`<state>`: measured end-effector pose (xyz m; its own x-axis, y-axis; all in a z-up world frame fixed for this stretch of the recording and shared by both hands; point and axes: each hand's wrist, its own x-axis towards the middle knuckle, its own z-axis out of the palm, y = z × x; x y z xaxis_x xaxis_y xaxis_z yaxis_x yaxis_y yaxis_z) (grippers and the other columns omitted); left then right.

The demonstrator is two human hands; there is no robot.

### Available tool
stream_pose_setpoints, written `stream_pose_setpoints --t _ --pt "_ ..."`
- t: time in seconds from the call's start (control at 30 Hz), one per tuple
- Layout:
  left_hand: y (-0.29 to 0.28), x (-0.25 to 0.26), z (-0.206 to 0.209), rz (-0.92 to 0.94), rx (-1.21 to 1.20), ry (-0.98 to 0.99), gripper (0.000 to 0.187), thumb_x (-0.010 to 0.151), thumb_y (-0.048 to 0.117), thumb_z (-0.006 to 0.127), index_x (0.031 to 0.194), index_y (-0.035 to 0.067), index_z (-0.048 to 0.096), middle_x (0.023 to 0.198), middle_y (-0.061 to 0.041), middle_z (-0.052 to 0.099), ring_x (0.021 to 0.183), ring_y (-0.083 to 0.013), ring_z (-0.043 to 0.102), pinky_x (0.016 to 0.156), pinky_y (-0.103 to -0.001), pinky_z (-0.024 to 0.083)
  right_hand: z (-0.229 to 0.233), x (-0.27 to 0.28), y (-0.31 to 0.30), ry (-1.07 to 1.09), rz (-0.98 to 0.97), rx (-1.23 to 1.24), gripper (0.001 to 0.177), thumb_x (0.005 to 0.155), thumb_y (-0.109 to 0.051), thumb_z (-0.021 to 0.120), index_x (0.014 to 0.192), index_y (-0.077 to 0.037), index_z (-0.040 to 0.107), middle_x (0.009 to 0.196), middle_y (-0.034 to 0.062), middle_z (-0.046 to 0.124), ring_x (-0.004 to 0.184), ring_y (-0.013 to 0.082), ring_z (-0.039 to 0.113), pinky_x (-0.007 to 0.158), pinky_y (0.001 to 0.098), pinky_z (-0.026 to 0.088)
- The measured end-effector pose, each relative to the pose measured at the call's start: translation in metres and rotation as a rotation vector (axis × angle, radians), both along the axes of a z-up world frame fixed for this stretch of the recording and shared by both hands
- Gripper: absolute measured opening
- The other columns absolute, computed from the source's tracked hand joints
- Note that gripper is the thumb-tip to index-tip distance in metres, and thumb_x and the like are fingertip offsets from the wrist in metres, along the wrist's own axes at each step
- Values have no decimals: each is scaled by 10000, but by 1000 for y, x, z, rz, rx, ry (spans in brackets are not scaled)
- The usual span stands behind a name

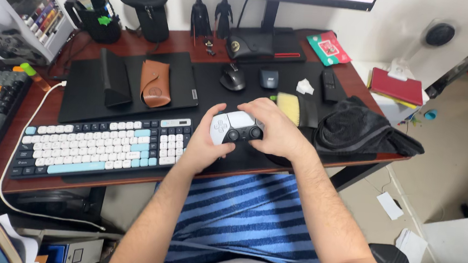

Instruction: The person cleans a small black figurine and a white PlayStation controller using a brush and a tissue. They brush the figurine thoroughly, then wipe the controller with a tissue, focusing on the buttons and grips.

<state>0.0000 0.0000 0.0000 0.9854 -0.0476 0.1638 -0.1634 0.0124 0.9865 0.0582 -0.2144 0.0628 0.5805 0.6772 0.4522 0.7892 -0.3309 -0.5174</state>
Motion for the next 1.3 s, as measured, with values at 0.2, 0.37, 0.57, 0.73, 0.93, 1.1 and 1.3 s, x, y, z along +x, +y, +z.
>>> stream_pose_setpoints --t 0.2,0.37,0.57,0.73,0.93,1.1,1.3 --pt "-2 -7 -1 87 -136 -48 896 734 -119 683 1518 144 337 1090 -84 624 784 -98 622 563 -241 523 -21 58 -64 223 -616 205 614 815 -303 792 1323 4 634 1222 163 731 1155 268 719 968 379 556" --pt "-10 -4 3 101 -191 2 908 730 -136 665 1518 152 319 1053 -90 621 725 -101 614 535 -238 506 -63 87 -69 215 -1012 -346 714 910 -579 751 1117 102 696 1102 306 720 1090 412 694 950 454 541" --pt "-17 -8 2 70 -248 -10 905 731 -146 661 1516 136 310 1045 -100 608 702 -112 595 512 -242 487 -64 101 -59 378 -1032 -443 813 673 -553 894 1146 79 697 1135 243 719 1082 357 711 936 416 559" --pt "-21 -16 2 93 -265 -36 894 729 -153 658 1508 127 320 1065 -93 599 741 -109 608 516 -244 496 -59 95 -64 276 -959 -202 894 575 -415 984 1189 90 573 1087 256 713 1024 373 709 900 419 564" --pt "-34 -29 -1 39 -318 -90 886 728 -155 656 1501 118 322 1066 -89 592 727 -110 594 511 -244 486 -50 52 -106 49 -876 123 712 770 -390 887 1141 92 517 1044 288 708 983 410 717 841 443 573" --pt "-60 -45 -5 -8 -271 -92 880 731 -147 660 1495 128 320 1054 -90 599 709 -116 601 516 -248 504 -33 -28 -176 -317 -708 265 409 1070 -199 678 1301 86 497 1087 292 689 1009 452 697 844 464 544" --pt "-125 -57 -14 -76 -155 -179 883 733 -127 673 1495 134 313 1109 -84 596 734 -117 604 544 -260 517 -24 -137 -237 -301 -842 254 324 1079 -189 663 1278 31 532 1038 239 713 978 419 722 830 456 554"
